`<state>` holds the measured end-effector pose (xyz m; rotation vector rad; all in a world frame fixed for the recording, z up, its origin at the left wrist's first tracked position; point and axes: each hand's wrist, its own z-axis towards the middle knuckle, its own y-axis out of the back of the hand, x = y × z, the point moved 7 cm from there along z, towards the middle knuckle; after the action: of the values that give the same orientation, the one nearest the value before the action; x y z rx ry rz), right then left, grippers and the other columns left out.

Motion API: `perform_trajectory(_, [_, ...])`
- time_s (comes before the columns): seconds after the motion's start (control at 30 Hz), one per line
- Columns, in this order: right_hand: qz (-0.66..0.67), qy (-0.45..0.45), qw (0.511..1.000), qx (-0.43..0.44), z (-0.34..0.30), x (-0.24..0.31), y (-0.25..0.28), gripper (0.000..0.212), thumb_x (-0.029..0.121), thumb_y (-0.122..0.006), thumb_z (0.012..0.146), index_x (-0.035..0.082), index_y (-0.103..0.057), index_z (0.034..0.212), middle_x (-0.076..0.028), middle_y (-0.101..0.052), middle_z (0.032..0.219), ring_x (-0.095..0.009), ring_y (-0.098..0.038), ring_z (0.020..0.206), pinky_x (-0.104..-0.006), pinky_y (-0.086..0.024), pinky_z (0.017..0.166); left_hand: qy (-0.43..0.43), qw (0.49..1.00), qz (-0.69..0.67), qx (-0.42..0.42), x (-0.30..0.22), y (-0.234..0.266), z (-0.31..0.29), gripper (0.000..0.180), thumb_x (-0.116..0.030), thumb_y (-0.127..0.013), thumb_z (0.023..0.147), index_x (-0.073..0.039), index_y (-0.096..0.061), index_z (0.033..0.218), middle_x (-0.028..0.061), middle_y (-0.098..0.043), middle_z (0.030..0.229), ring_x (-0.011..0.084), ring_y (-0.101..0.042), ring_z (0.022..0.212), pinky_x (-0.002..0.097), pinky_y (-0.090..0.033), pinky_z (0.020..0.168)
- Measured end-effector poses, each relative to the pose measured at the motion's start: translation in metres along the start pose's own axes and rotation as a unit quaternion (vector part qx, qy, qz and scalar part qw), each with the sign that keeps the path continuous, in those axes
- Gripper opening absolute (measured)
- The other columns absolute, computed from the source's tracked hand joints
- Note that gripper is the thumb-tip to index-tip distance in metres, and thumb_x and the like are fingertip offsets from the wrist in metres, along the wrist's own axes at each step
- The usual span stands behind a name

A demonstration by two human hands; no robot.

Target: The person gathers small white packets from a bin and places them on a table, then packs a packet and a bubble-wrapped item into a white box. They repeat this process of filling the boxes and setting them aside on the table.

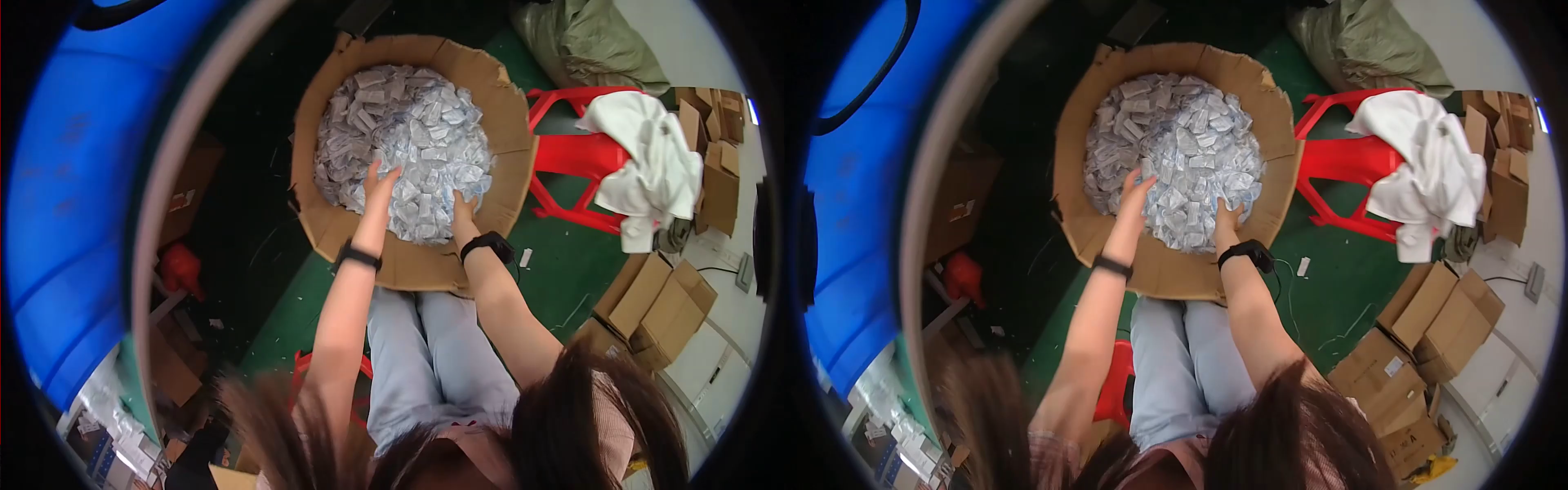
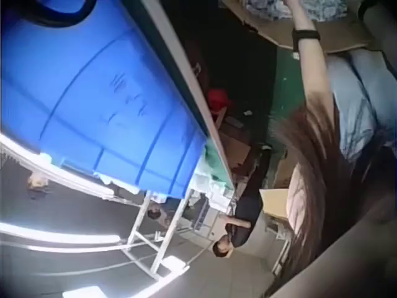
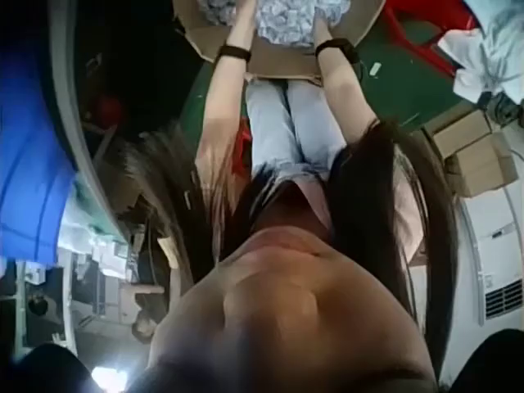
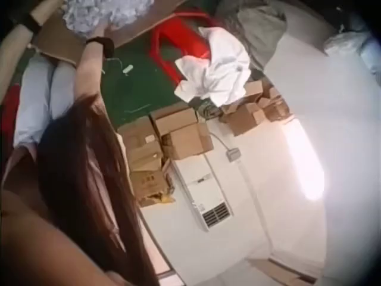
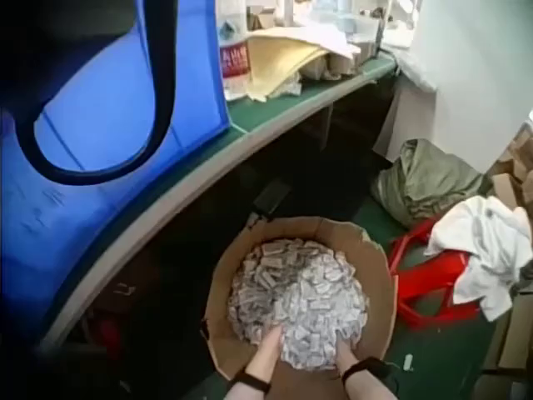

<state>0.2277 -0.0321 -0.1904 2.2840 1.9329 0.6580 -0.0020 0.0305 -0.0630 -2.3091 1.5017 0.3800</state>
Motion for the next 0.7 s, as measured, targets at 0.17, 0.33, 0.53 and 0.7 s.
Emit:
perform_trajectory(0.17, [-0.062, 0.038, 0.986, -0.150, 0.107, 0.080, -0.010, 0.084, 0.052, -0.061, 0.066, 0.027, -0.019, 0.135, -0.029, -0.008, 0.136, -0.037, -0.021, 0.124, -0.0477, -0.026, 0.095, -0.057, 0.920, 0.333, -0.200, -0.030, -0.015, 0.162, 0.088, -0.052, -0.064, 0.067, -0.020, -0.020, 0.136, 0.0227, -0.005, 0.140, 0.0351, -0.009, 0.130, 0.0554, -0.020, 0.097])
perform_trajectory(0.33, [-0.037, 0.072, 0.996, -0.042, 0.173, 0.051, -0.021, 0.071, 0.043, -0.060, 0.073, 0.018, -0.031, 0.132, -0.016, -0.018, 0.136, -0.033, -0.027, 0.121, -0.0488, -0.026, 0.094, -0.045, 0.900, 0.388, -0.192, 0.028, -0.013, 0.215, 0.085, -0.056, -0.063, 0.065, -0.018, -0.029, 0.133, 0.0250, -0.008, 0.138, 0.0369, -0.014, 0.128, 0.0501, -0.022, 0.098])
perform_trajectory(0.53, [-0.049, 0.168, 0.985, -0.014, 0.147, 0.053, -0.047, 0.064, 0.051, -0.057, 0.071, 0.016, -0.045, 0.124, -0.025, -0.017, 0.131, -0.037, -0.028, 0.118, -0.0372, -0.029, 0.095, -0.091, 0.915, 0.391, -0.051, 0.080, -0.048, 0.248, 0.078, -0.051, -0.063, 0.067, -0.015, -0.035, 0.130, 0.0230, -0.020, 0.135, 0.0347, -0.027, 0.122, 0.0432, -0.029, 0.096])
perform_trajectory(0.7, [-0.064, 0.127, 0.987, -0.079, 0.074, 0.080, -0.088, 0.064, 0.047, -0.053, 0.075, 0.009, -0.041, 0.126, -0.022, -0.020, 0.131, -0.035, -0.031, 0.116, -0.0376, -0.029, 0.095, -0.053, 0.990, 0.119, 0.046, 0.093, -0.033, 0.258, 0.065, -0.035, -0.059, 0.074, -0.011, -0.035, 0.130, 0.0182, -0.032, 0.130, 0.0278, -0.037, 0.115, 0.0364, -0.034, 0.092])
